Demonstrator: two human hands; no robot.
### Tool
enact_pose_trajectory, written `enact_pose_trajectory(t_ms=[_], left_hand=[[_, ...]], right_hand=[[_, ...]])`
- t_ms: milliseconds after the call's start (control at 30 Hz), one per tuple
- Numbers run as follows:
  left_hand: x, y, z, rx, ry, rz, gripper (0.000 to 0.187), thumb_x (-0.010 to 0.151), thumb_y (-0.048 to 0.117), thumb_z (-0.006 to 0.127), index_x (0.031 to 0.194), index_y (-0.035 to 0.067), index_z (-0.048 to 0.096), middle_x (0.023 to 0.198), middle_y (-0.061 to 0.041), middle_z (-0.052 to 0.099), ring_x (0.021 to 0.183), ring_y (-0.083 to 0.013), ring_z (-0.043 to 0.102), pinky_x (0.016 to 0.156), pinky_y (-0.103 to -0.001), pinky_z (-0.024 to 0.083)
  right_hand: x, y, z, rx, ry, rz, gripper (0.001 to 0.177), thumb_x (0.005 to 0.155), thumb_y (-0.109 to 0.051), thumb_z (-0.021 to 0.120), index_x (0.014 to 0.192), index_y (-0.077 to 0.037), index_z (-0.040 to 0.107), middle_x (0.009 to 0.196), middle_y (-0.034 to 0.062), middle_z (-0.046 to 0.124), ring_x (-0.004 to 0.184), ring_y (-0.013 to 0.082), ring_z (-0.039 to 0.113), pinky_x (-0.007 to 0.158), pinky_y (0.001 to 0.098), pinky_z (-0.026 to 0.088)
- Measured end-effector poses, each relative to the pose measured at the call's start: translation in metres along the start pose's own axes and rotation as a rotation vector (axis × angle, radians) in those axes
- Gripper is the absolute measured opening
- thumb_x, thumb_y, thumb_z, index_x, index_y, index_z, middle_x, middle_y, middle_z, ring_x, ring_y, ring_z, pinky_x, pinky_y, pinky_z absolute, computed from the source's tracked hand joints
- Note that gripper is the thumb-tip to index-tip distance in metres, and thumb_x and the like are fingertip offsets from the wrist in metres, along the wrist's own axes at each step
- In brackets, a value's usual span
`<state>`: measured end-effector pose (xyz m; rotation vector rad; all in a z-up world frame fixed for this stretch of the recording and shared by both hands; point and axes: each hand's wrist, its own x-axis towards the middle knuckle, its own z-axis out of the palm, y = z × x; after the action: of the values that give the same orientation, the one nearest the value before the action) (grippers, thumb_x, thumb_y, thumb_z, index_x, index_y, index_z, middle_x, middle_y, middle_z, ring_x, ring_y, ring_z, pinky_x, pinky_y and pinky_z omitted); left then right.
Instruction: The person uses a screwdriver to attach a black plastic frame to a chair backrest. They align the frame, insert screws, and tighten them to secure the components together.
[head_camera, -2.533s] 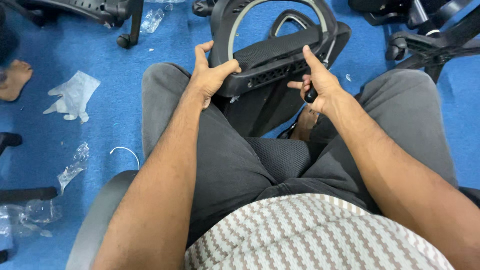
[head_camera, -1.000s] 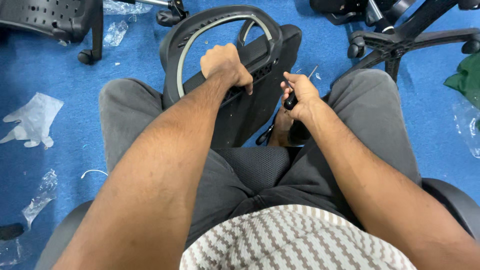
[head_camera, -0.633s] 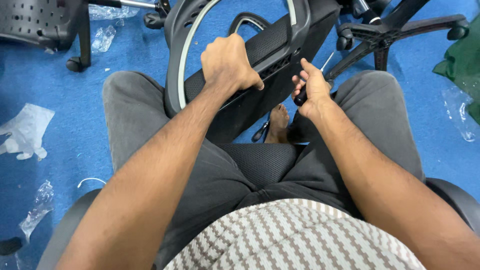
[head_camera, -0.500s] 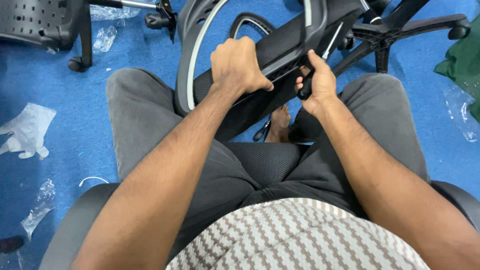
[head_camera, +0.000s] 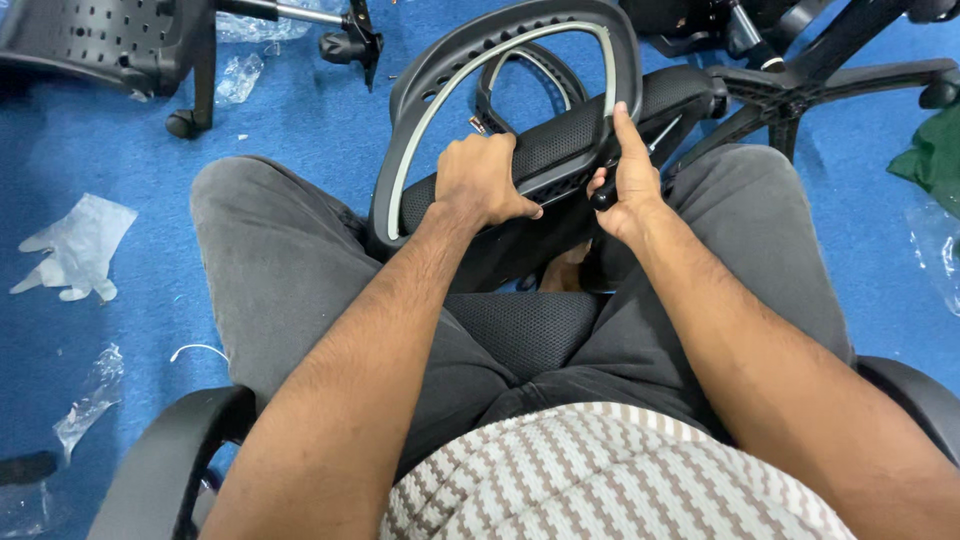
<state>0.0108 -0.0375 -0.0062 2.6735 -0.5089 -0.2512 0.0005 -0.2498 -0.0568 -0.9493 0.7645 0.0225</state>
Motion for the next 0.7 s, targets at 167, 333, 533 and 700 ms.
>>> enact_pose_trajectory(t_ms=[167,333,533,700], left_hand=[[-0.013,-0.029,0.015,-0.030,-0.015,-0.111,0.086,0.053,0.050,0.100,0.115,0.000,0.064,0.109,-0.021,0.072,0.105,-0.0388,0.069,0.093,-0.048,0.056],[-0.020,-0.049,0.023,0.071,-0.242,-0.254,0.103,0.057,0.046,0.100,0.130,-0.007,0.050,0.119,-0.023,0.069,0.115,-0.0377,0.067,0.100,-0.047,0.054],[-0.015,-0.032,0.033,-0.061,-0.200,-0.277,0.120,0.058,0.057,0.096,0.140,-0.004,0.035,0.130,-0.025,0.060,0.122,-0.0390,0.061,0.103,-0.050,0.051],[0.008,0.004,0.052,0.015,-0.074,-0.269,0.124,0.057,0.068,0.094,0.142,0.001,0.034,0.132,-0.018,0.054,0.125,-0.0357,0.054,0.105,-0.051,0.044]], right_hand=[[0.002,0.015,0.021,-0.071,0.011,0.038,0.050,0.073,-0.052,0.089,0.086,-0.013,0.061,0.070,-0.0014,0.054,0.047,0.0074,0.046,0.041,0.0202,0.041],[-0.006,0.043,0.043,-0.235,0.055,0.038,0.051,0.069,-0.039,0.093,0.083,-0.007,0.056,0.068,0.0034,0.054,0.046,0.0135,0.048,0.041,0.0279,0.045],[-0.002,0.039,0.033,-0.362,0.072,0.039,0.049,0.071,-0.043,0.092,0.080,-0.007,0.061,0.070,0.0032,0.056,0.049,0.0108,0.049,0.044,0.0249,0.045],[0.008,0.033,0.010,-0.434,-0.067,0.070,0.047,0.076,-0.048,0.088,0.082,-0.009,0.064,0.073,0.0000,0.058,0.055,0.0094,0.052,0.047,0.0236,0.045]])
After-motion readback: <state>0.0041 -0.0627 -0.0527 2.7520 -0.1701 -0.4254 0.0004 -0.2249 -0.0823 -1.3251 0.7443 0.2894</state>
